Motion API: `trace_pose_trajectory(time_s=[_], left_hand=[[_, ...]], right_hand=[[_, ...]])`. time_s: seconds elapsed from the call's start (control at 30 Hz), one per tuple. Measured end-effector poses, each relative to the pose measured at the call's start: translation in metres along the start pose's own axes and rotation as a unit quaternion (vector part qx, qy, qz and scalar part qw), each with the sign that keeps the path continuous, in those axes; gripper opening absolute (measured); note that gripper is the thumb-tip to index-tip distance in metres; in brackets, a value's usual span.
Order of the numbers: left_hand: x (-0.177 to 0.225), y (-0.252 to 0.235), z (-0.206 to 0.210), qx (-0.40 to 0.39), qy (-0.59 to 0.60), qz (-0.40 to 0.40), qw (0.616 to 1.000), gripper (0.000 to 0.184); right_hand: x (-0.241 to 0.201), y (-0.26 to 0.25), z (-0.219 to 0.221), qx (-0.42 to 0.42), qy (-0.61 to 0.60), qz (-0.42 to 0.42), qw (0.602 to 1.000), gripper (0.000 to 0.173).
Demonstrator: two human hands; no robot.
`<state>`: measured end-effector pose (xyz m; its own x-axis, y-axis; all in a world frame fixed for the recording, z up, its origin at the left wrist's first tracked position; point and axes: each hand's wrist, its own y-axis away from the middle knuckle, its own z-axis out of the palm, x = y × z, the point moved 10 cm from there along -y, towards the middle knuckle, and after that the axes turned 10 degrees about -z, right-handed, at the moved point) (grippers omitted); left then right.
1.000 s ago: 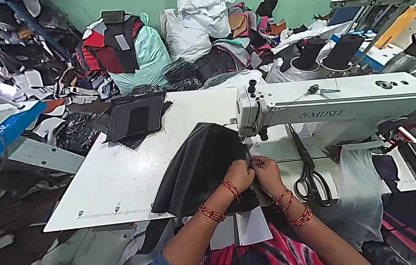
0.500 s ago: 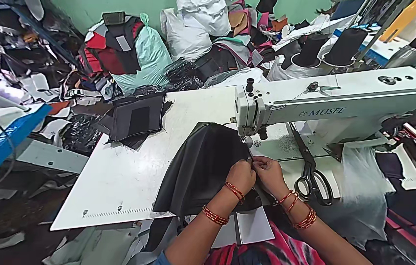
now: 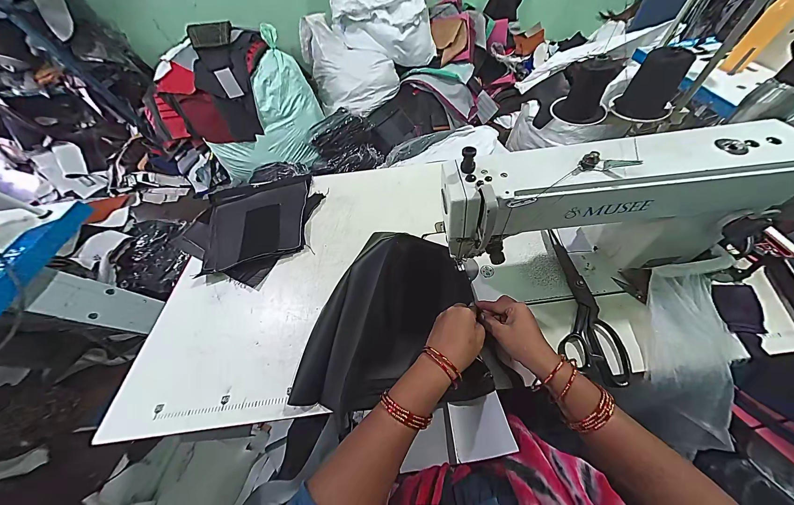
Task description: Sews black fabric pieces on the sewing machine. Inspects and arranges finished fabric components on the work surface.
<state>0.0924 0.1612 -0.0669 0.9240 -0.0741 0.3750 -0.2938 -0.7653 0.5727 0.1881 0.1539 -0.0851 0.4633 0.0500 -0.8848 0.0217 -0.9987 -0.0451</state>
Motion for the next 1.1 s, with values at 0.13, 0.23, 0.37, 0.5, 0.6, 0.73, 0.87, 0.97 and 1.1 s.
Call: trace_pose_trajectory(time_s=[0.13,0.23,0.37,0.5,0.6,0.73,0.87,0.97,1.1], left_hand=[[0.002,0.002,0.002,-0.004,-0.01,0.008,1.0,0.033],[0.003,0.005,0.005,-0.005,-0.015,0.015,1.0,0.034],[0.0,0.017,0.014,0.005,0.017,0.055,0.998,0.038],[-0.008,0.026,0.007,0.03,0.072,0.11,0.991,0.029],[-0.025,0.021,-0.02,0.205,0.101,0.132,0.965,0.025],[-0.008,-0.008,-0.023,0.229,-0.048,0.169,0.958,0.055],[0.005,-0.032,0.001,0.032,-0.211,0.115,0.97,0.055],[-0.001,-0.028,-0.003,0.081,-0.159,0.154,0.972,0.048],[-0.007,-0.008,-0.013,0.258,-0.052,0.266,0.927,0.034]], right_hand=[[-0.01,-0.001,0.003,-0.039,0.054,-0.025,0.997,0.031],[-0.014,-0.001,0.007,-0.085,0.081,-0.014,0.993,0.031],[-0.017,0.0,0.014,-0.13,0.112,0.013,0.985,0.035],[-0.024,0.007,0.027,-0.15,0.214,0.006,0.965,0.039],[-0.025,0.012,0.037,-0.163,0.282,0.004,0.946,0.042],[-0.027,0.013,0.039,-0.139,0.289,-0.006,0.947,0.029],[-0.028,0.014,0.038,-0.126,0.292,-0.015,0.948,0.023],[-0.028,0.014,0.036,-0.101,0.29,-0.029,0.951,0.022],[-0.028,0.014,0.035,-0.087,0.287,-0.034,0.953,0.025]])
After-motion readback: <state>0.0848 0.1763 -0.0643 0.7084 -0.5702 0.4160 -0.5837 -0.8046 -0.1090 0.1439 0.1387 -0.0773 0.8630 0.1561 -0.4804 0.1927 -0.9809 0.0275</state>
